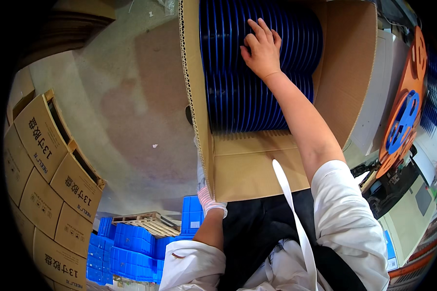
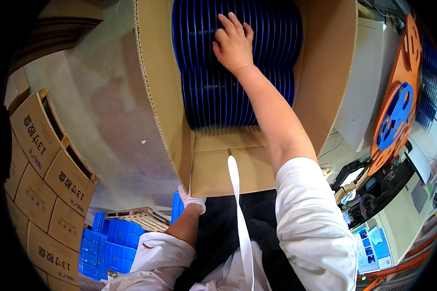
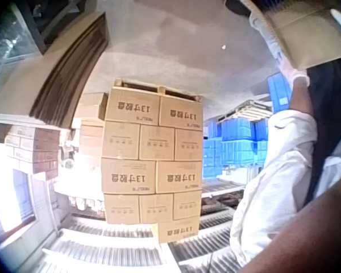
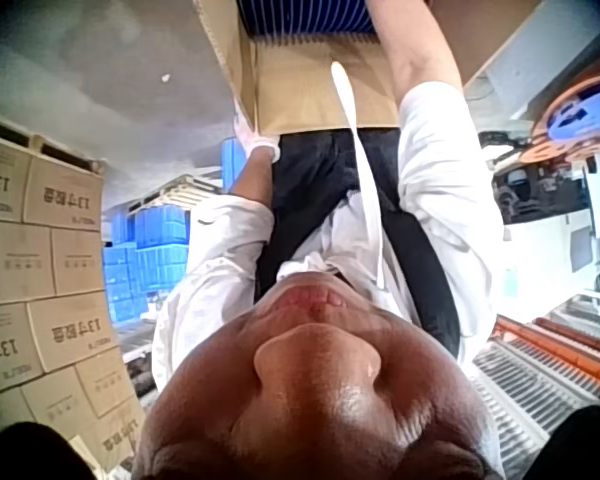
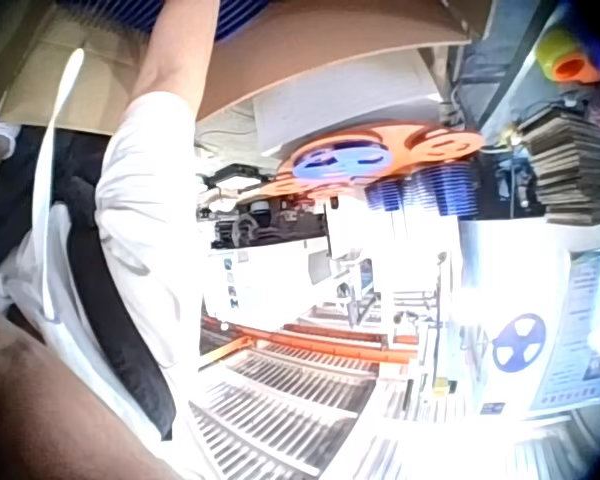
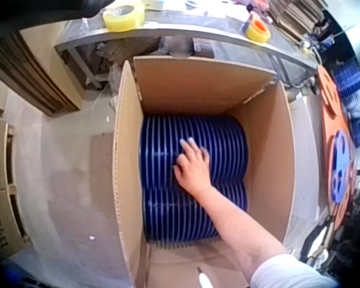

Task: The person repeatedly picks up blue plastic spools, stacks them into a cardboard box, and then closes and tapes the box. The person handles the spools one at a time and uses a handheld tape dispenser to seal the box.

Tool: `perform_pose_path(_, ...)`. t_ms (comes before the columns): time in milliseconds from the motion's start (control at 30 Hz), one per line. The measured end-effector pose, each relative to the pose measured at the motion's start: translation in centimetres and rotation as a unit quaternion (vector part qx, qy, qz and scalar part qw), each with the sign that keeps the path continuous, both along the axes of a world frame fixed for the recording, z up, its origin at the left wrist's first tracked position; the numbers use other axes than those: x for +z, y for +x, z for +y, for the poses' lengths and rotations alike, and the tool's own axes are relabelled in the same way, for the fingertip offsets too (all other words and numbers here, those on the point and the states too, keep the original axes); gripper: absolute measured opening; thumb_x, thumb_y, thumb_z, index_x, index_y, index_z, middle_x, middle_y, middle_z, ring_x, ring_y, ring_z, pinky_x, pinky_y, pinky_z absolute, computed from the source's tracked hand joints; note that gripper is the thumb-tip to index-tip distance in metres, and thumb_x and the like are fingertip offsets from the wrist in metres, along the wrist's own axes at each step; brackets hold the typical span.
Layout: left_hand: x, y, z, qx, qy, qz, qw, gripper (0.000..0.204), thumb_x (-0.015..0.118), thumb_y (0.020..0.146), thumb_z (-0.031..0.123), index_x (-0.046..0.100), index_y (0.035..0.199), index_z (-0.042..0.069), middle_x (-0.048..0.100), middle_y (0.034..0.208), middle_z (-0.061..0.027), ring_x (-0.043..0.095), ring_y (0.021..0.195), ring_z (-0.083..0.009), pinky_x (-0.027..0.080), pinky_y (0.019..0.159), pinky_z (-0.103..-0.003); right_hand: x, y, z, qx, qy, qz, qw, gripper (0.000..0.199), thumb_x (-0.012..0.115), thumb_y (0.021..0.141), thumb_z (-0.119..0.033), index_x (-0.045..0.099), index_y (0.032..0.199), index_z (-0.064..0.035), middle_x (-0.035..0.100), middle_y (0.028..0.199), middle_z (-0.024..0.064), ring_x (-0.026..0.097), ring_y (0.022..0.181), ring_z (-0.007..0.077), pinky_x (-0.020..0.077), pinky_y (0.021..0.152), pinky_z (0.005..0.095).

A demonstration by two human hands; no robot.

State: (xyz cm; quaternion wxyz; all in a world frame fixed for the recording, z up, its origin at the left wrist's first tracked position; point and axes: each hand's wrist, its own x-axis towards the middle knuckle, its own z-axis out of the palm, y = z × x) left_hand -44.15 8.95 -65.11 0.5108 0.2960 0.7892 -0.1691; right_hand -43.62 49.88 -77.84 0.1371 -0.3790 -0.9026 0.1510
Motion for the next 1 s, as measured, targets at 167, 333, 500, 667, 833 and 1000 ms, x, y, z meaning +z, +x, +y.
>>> perform_pose_path(167,-6.0,3.3,-9.0,0.103,0.223,0.072,0.967,0.038,0.056,0.084,0.046,0.072,0.094,0.013,0.072,0.087,-0.0091,0.069,0.082,-0.0295,0.054,0.067,-0.040,-1.3,-0.7,-0.3,0.033,0.059,0.015,0.998,0.017,0.065,0.080,-0.005,0.061,0.091,-0.0167,0.045,0.142,0.0036,0.034,0.137,0.0253,0.0288,0.106,0.0510)
perform_pose_path(333,-4.6,2.8,-6.8,0.086,0.119,0.051,0.988,0.038,0.056,0.085,0.045,0.072,0.094,0.012,0.072,0.087,-0.0092,0.069,0.082,-0.0292,0.054,0.068,-0.039,-0.8,-0.8,-0.7,0.022,0.042,-0.026,0.999,0.017,0.067,0.079,-0.008,0.064,0.092,-0.0192,0.046,0.141,0.0029,0.032,0.138,0.0268,0.0266,0.106,0.0536)
perform_pose_path(500,0.1,0.1,0.2,0.010,-0.014,0.001,1.000,0.039,0.055,0.086,0.045,0.073,0.093,0.012,0.072,0.086,-0.0105,0.069,0.083,-0.0292,0.054,0.069,-0.040,0.1,-2.2,-1.9,-0.036,0.009,0.004,0.999,0.013,0.070,0.077,-0.013,0.062,0.086,-0.0162,0.044,0.142,0.0057,0.032,0.138,0.0278,0.0232,0.108,0.0528)
perform_pose_path(667,-6.9,3.9,-11.1,0.088,0.138,0.020,0.986,0.032,0.046,0.093,0.030,0.062,0.111,0.009,0.065,0.109,-0.0087,0.062,0.102,-0.0236,0.049,0.086,-0.037,-0.1,-3.5,-2.5,-0.036,0.006,0.001,0.999,0.018,0.069,0.077,-0.009,0.060,0.091,-0.0166,0.041,0.144,0.0069,0.032,0.138,0.0274,0.0245,0.108,0.0516)
perform_pose_path(833,-6.7,3.5,-10.4,0.121,0.046,-0.036,0.991,0.032,0.042,0.097,0.022,0.056,0.121,0.007,0.062,0.120,-0.0073,0.059,0.110,-0.0209,0.047,0.094,-0.035,-1.2,-3.7,-2.5,0.013,0.041,0.023,0.999,0.029,0.065,0.076,-0.002,0.063,0.097,-0.0209,0.043,0.143,0.0033,0.031,0.138,0.0280,0.0254,0.107,0.0533)
perform_pose_path(1000,-6.0,3.2,-9.6,0.086,0.065,-0.019,0.994,0.032,0.046,0.096,0.025,0.057,0.120,0.007,0.063,0.121,-0.0068,0.058,0.112,-0.0199,0.047,0.093,-0.035,-0.6,-3.8,-2.5,-0.007,0.024,0.016,1.000,0.019,0.067,0.076,-0.010,0.064,0.092,-0.0190,0.044,0.142,0.0036,0.032,0.138,0.0288,0.0223,0.107,0.0556)
